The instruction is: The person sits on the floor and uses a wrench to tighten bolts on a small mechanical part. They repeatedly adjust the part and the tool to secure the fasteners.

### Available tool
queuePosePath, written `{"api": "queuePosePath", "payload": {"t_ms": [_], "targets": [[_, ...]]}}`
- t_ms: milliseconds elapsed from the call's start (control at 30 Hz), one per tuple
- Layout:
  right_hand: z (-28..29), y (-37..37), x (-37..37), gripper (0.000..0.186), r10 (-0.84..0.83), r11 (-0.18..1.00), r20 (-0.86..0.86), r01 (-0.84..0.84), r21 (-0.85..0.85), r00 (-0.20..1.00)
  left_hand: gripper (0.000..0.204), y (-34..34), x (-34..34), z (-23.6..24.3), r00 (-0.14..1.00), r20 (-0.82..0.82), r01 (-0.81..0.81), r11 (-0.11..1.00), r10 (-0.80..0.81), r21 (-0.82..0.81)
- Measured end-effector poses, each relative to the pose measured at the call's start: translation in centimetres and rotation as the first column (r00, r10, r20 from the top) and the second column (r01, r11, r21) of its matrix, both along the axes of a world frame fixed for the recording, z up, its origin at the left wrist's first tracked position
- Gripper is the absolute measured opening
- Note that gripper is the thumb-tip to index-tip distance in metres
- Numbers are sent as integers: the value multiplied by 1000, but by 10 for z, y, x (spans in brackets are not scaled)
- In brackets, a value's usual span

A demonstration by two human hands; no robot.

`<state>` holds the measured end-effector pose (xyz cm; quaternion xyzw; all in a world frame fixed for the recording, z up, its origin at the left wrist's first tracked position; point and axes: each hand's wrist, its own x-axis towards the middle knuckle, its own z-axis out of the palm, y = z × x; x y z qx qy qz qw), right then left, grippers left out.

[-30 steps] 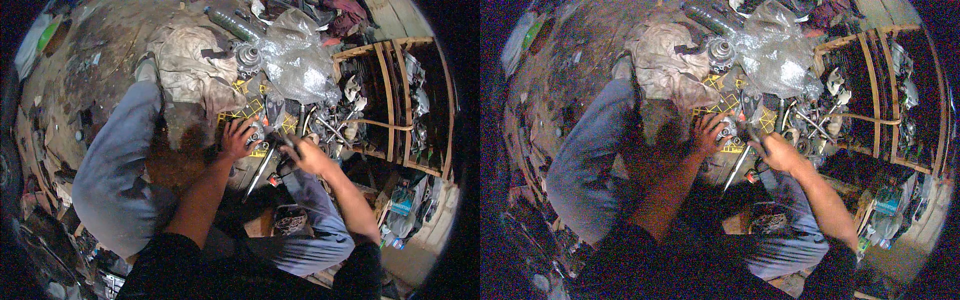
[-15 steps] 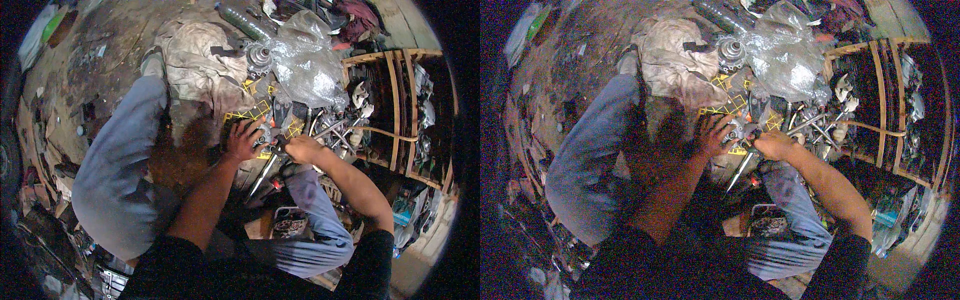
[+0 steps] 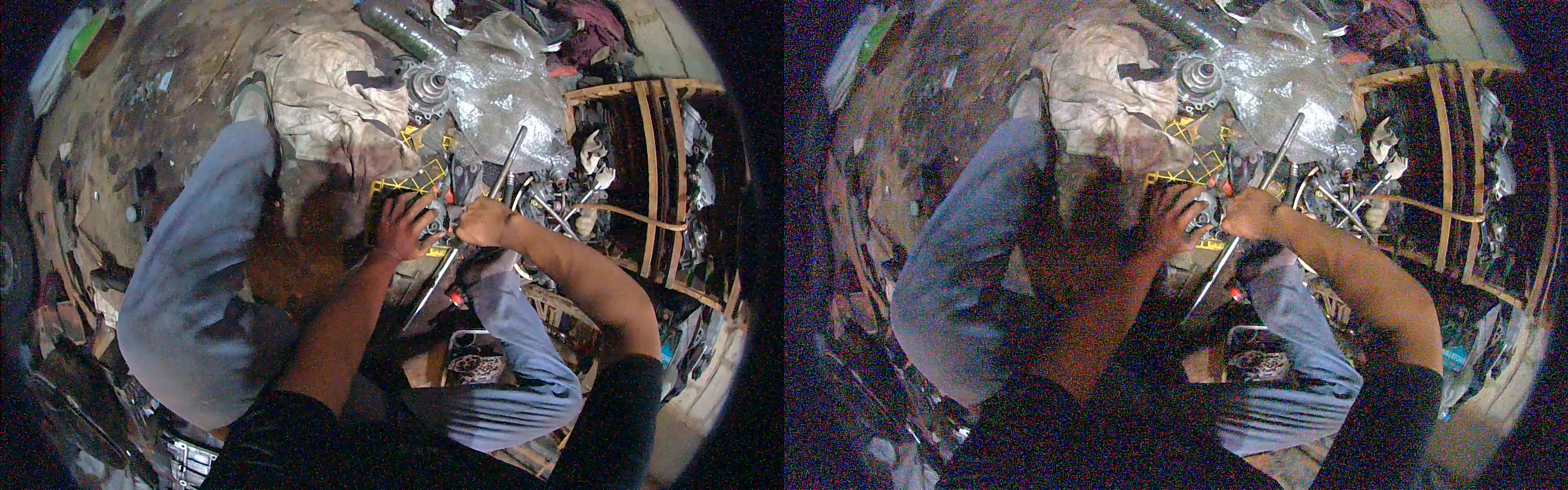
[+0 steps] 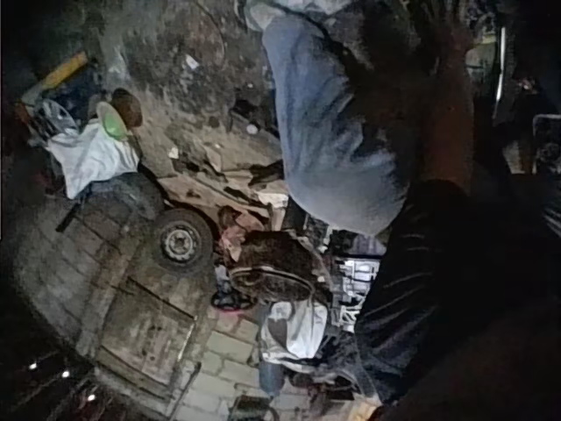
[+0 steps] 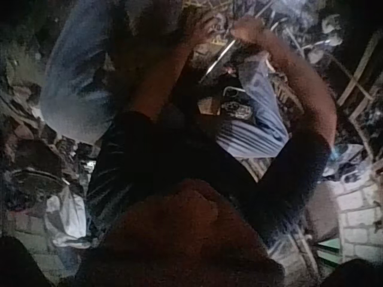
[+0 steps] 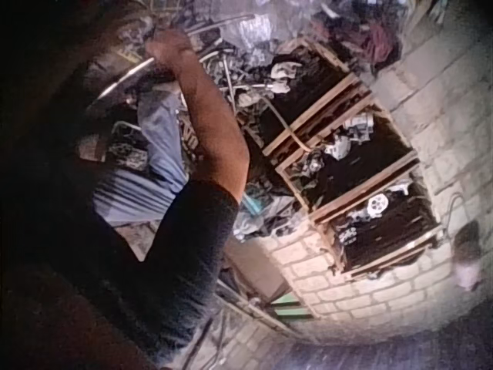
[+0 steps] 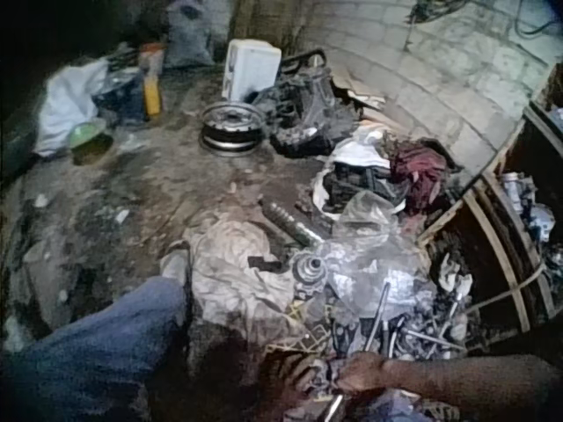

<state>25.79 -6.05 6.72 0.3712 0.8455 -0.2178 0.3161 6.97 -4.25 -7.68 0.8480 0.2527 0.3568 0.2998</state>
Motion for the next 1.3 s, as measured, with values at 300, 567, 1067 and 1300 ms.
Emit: {"api": "queuePosePath", "payload": {"t_ms": [300, 567, 1067, 1300], "targets": [[12, -18, -12, 14, -280, 958, 141, 286, -26, 950, 40, -3, 0, 3, 999, 0, -44, 998, 44, 37], [-5, -38, -16, 33, -564, 821, 215, 568, 49, 797, 38, -2, -2, -2, 1000, -18, 6, 1000, -5, 27], [-65, -118, -57, 44, -936, -281, -157, 938, -204, -314, 36, -4, 5, 1, 1000, 18, -2, 998, 1, 56], [-29, -65, -131, 20, -126, -777, 101, 35, -628, -987, 35, -1, -4, 6, 1000, -13, 24, 1000, -24, 0]]}}
